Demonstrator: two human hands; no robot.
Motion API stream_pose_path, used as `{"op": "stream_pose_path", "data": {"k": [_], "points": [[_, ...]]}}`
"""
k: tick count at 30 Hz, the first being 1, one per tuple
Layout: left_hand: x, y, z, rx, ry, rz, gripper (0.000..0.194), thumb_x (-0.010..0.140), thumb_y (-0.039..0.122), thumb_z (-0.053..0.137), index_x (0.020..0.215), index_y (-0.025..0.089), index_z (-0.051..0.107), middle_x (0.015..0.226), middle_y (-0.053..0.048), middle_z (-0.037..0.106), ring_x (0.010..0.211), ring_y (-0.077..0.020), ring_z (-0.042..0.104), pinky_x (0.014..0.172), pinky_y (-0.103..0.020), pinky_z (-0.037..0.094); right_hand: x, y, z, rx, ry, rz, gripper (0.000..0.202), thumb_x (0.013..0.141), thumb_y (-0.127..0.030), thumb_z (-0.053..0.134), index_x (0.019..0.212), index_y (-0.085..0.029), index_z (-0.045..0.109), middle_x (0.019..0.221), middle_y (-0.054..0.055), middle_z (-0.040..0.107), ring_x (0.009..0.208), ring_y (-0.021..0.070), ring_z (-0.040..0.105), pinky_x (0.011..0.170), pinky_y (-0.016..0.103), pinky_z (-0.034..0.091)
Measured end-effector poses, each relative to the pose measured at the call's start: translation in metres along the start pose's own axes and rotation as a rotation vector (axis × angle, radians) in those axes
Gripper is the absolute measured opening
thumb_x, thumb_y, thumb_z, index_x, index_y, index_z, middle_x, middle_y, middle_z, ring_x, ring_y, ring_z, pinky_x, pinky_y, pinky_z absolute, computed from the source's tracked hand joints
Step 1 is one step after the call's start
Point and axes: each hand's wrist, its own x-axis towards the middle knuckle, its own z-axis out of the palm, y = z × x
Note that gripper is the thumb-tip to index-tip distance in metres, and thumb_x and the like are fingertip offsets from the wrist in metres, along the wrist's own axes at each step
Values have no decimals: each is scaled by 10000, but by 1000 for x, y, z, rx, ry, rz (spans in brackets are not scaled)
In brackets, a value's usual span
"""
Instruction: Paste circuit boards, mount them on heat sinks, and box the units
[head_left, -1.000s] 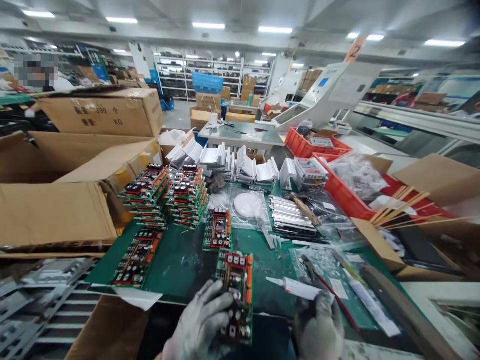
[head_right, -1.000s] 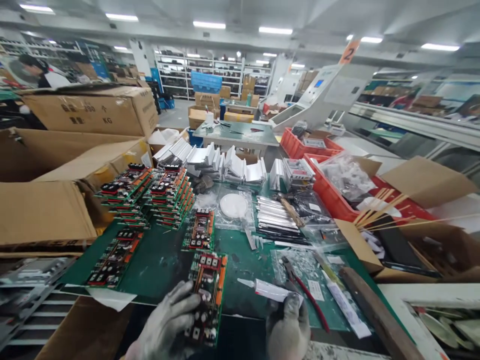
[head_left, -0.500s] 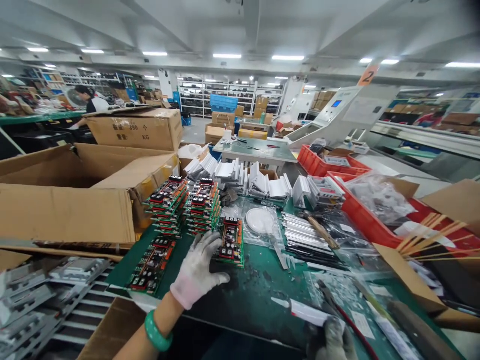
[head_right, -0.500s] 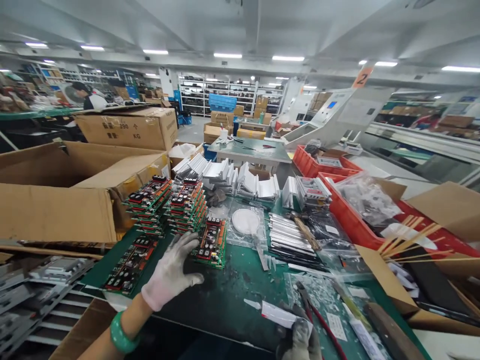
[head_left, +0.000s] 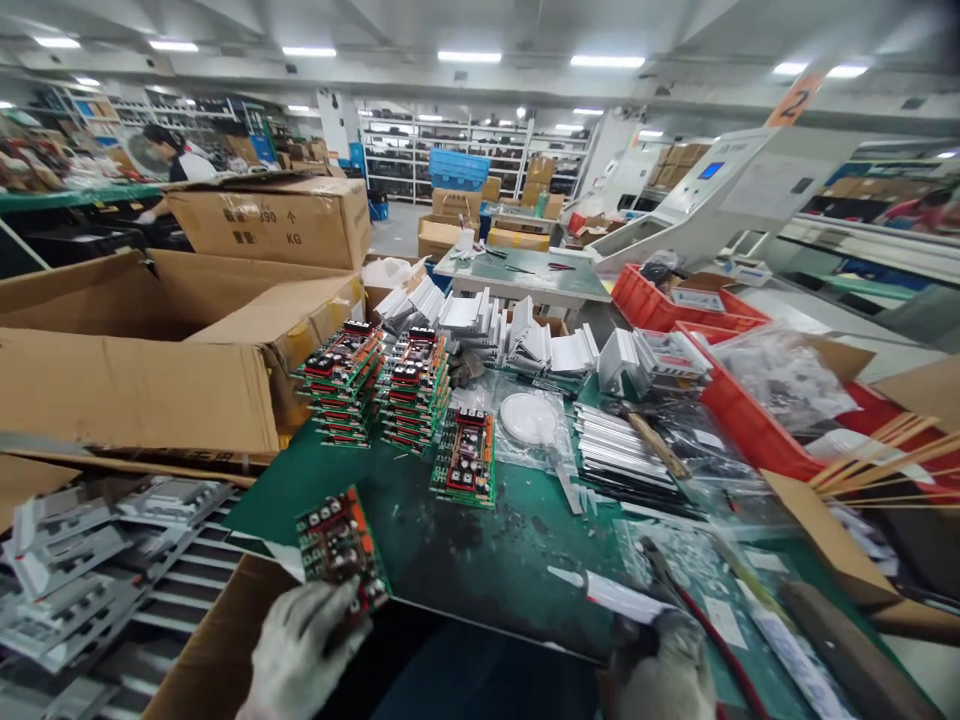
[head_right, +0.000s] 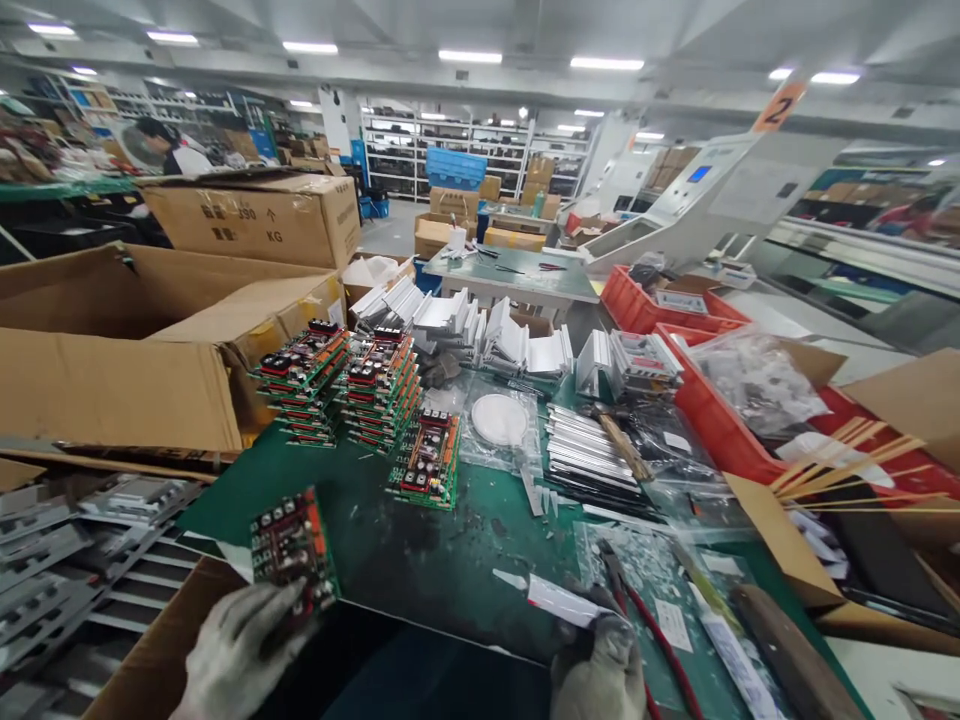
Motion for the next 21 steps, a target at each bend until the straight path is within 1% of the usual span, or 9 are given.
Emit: {"op": "stream_pose_path", "data": {"k": [1, 3, 5, 8, 10, 12, 15, 18, 21], "points": [[4, 16, -1, -102, -9, 36, 162, 974, 292, 512, 965, 187, 635, 803, -34, 661, 754, -176, 633, 752, -309, 508, -1, -2, 1, 4, 21, 4, 404, 806, -448, 647, 1079, -154, 698, 781, 96, 721, 489, 170, 553, 422, 293, 435], [14, 45, 0, -316, -65, 120, 210, 999, 291, 456, 1010, 179, 633, 797, -23, 670, 761, -157, 636, 785, -301, 505, -5, -8, 6, 31, 75, 22, 358, 794, -429, 659, 1046, -180, 710, 771, 86, 717, 497, 175, 550, 428, 300, 446], [23, 69, 7, -502, -146, 216, 236, 1000, 316, 448, 1075, 174, 621, 787, -14, 666, 748, -146, 632, 751, -290, 509, -9, -16, 12, 53, 102, 55, 364, 777, -449, 674, 1067, -229, 701, 749, 39, 708, 491, 156, 535, 428, 280, 450], [33, 95, 24, -640, -210, 330, 287, 929, 390, 585, 1135, 190, 599, 795, -5, 659, 738, -146, 621, 717, -287, 515, -14, -26, 22, 50, 71, 72, 439, 781, -510, 669, 1137, -253, 668, 717, -19, 682, 491, 123, 526, 435, 232, 446], [38, 103, 35, -649, -180, 311, 375, 874, 467, 648, 1140, 210, 591, 841, -3, 678, 787, -159, 633, 785, -315, 517, -15, -32, 26, 48, 23, 53, 439, 820, -519, 633, 1159, -241, 660, 742, -13, 692, 511, 116, 535, 439, 213, 443], [42, 107, 43, -606, -153, 210, 528, 820, 597, 644, 1163, 200, 581, 968, -39, 705, 943, -211, 649, 901, -379, 491, -14, -37, 28, 59, -20, 28, 420, 843, -497, 619, 1164, -230, 661, 786, 9, 708, 560, 124, 566, 458, 208, 462], [43, 108, 49, -528, -168, 91, 726, 738, 706, 624, 1217, 163, 566, 1146, -97, 690, 1156, -282, 596, 1064, -439, 380, -14, -42, 30, 73, -60, 12, 402, 843, -469, 636, 1172, -239, 659, 830, 13, 711, 604, 117, 583, 513, 200, 501], [39, 110, 52, -544, -150, 73, 663, 754, 679, 625, 1189, 179, 594, 1123, -70, 706, 1156, -255, 603, 1149, -392, 273, -18, -44, 35, 24, -78, -5, 415, 824, -444, 674, 1191, -252, 650, 899, 9, 716, 579, 86, 563, 535, 189, 504], [34, 112, 56, -560, -138, 60, 600, 770, 661, 624, 1155, 201, 619, 1096, -51, 718, 1140, -244, 610, 1177, -377, 224, -26, -48, 39, -88, -102, -94, 386, 830, -463, 663, 1122, -211, 681, 953, 54, 735, 529, 83, 552, 491, 198, 489]]}}
